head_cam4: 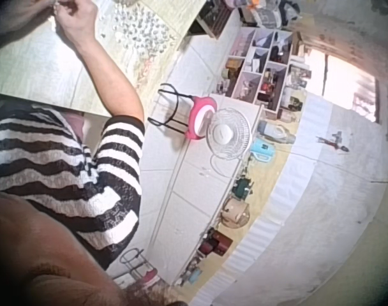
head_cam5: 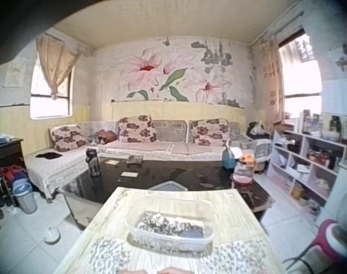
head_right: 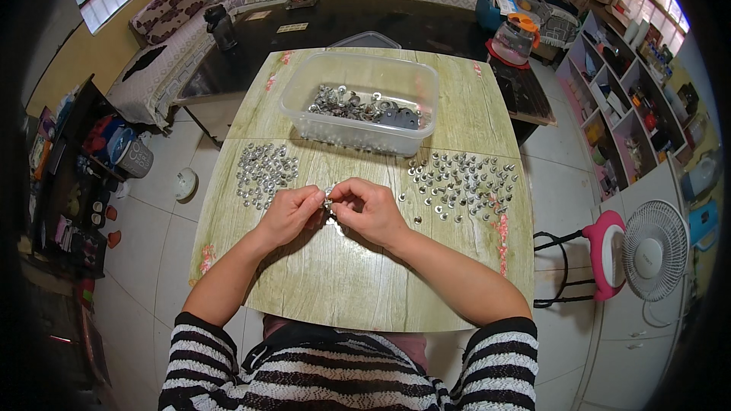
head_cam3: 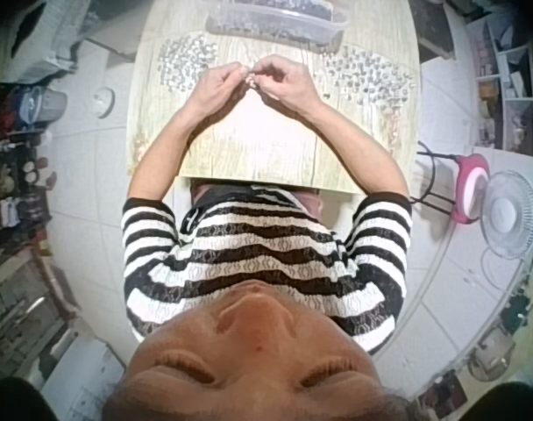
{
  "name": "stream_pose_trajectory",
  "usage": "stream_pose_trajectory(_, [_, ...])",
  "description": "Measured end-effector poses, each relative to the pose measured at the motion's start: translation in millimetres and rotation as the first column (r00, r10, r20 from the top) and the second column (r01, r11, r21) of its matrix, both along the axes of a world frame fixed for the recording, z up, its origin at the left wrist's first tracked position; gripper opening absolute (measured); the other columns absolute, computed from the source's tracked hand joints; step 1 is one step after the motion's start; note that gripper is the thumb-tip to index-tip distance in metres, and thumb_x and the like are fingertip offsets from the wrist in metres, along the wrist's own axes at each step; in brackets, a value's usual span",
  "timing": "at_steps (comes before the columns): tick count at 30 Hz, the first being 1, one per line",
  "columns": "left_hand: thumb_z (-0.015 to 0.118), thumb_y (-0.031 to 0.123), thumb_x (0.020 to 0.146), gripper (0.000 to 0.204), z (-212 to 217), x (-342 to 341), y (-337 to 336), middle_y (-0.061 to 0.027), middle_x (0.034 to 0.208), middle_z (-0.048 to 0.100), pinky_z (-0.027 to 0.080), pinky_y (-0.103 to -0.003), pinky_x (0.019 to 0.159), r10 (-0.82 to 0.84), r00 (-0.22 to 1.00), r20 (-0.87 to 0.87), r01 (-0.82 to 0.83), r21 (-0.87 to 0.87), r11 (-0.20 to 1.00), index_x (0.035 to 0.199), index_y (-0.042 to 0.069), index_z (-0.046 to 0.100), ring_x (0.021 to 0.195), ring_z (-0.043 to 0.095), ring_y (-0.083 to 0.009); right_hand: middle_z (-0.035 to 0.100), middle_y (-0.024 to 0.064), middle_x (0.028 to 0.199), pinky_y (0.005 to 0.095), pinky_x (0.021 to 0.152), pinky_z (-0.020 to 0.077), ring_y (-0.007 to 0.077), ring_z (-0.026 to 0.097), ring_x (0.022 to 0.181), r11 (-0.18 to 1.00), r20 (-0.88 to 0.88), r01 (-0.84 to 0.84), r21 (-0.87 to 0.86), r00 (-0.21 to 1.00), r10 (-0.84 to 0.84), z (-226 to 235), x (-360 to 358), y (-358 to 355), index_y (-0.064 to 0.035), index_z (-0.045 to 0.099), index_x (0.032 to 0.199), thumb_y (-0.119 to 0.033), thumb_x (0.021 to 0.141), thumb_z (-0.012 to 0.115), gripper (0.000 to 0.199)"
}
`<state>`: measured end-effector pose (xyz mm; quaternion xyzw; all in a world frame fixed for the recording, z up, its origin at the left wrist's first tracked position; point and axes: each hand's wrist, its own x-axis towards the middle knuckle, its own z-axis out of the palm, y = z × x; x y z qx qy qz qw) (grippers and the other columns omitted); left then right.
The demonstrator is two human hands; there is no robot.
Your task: The person assembles hardware by picking bolts and washers from the table and threading them together by hand.
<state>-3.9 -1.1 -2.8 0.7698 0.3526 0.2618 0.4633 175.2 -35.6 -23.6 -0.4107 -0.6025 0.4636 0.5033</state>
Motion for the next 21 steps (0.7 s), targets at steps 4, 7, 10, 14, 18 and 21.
stream_pose_trajectory(4, [0.047, 0.021, 0.089, 0.024, 1, 2, -2, -0.0014, 0.059, 0.053, 0.040, -0.023, 0.051, 0.048, 0.997, 0.064, -0.044, -0.057, 0.997, 0.077, 0.001, 0.053, 0.053, 0.048, -0.0082, 0.058, 0.0012, 0.074, 0.0189, 0.057, 0.0440, 0.0042, 0.052, 0.063, 0.999, -0.031, 0.001, -0.034, 1.000, -0.002, 0, 1, 0, 0.0008, 0.058, 0.086, -0.007, 0.074, 0.063, 0.016])
stream_pose_trajectory(7, [0.049, 0.018, 0.089, 0.020, -4, 2, 1, 0.0005, 0.064, 0.053, 0.040, -0.021, 0.051, 0.077, 0.992, 0.104, -0.074, -0.027, 0.997, 0.079, 0.001, 0.053, 0.056, 0.048, -0.0057, 0.058, 0.0012, 0.074, 0.0188, 0.057, 0.0445, 0.0047, 0.052, 0.063, 0.999, -0.010, 0.041, -0.007, 0.999, -0.041, 4, 1, 0, 0.0008, 0.058, 0.086, -0.006, 0.073, 0.062, 0.015])
stream_pose_trajectory(10, [0.056, 0.017, 0.084, 0.015, -6, -1, 3, -0.0004, 0.067, 0.056, 0.041, -0.021, 0.053, 0.122, 0.978, 0.168, -0.117, -0.036, 0.992, 0.082, 0.001, 0.055, 0.058, 0.050, -0.0053, 0.059, 0.0019, 0.074, 0.0194, 0.058, 0.0455, 0.0051, 0.054, 0.062, 0.995, 0.028, 0.101, 0.014, 0.994, -0.101, 9, 4, 1, 0.0011, 0.058, 0.084, -0.006, 0.072, 0.062, 0.014])
stream_pose_trajectory(14, [0.064, 0.014, 0.077, 0.016, -3, -1, 3, 0.0000, 0.068, 0.058, 0.043, -0.019, 0.055, 0.160, 0.968, 0.192, -0.151, -0.063, 0.987, 0.085, 0.002, 0.057, 0.059, 0.051, -0.0045, 0.059, 0.0046, 0.073, 0.0202, 0.057, 0.0465, 0.0063, 0.055, 0.061, 0.986, 0.187, 0.157, 0.048, 0.969, -0.163, 18, 7, -1, 0.0014, 0.058, 0.080, -0.004, 0.069, 0.062, 0.013])
stream_pose_trajectory(18, [0.064, 0.009, 0.077, 0.016, -1, -1, 4, 0.0017, 0.072, 0.056, 0.042, -0.017, 0.056, 0.136, 0.981, 0.139, -0.140, 0.019, 0.990, 0.088, 0.001, 0.055, 0.063, 0.051, -0.0026, 0.057, 0.0065, 0.070, 0.0224, 0.055, 0.0470, 0.0103, 0.056, 0.058, 0.976, 0.313, 0.154, 0.156, 0.929, -0.196, 22, 7, -1, 0.0008, 0.057, 0.079, -0.003, 0.067, 0.061, 0.012])
stream_pose_trajectory(21, [0.065, 0.008, 0.076, 0.017, -3, -3, 4, 0.0017, 0.073, 0.056, 0.042, -0.017, 0.056, 0.142, 0.980, 0.141, -0.149, 0.041, 0.988, 0.088, 0.001, 0.055, 0.063, 0.051, -0.0026, 0.056, 0.0099, 0.070, 0.0283, 0.056, 0.0473, 0.0188, 0.057, 0.059, 0.965, 0.473, 0.106, 0.238, 0.855, -0.211, 28, 7, -3, 0.0001, 0.056, 0.076, -0.004, 0.067, 0.059, 0.011])
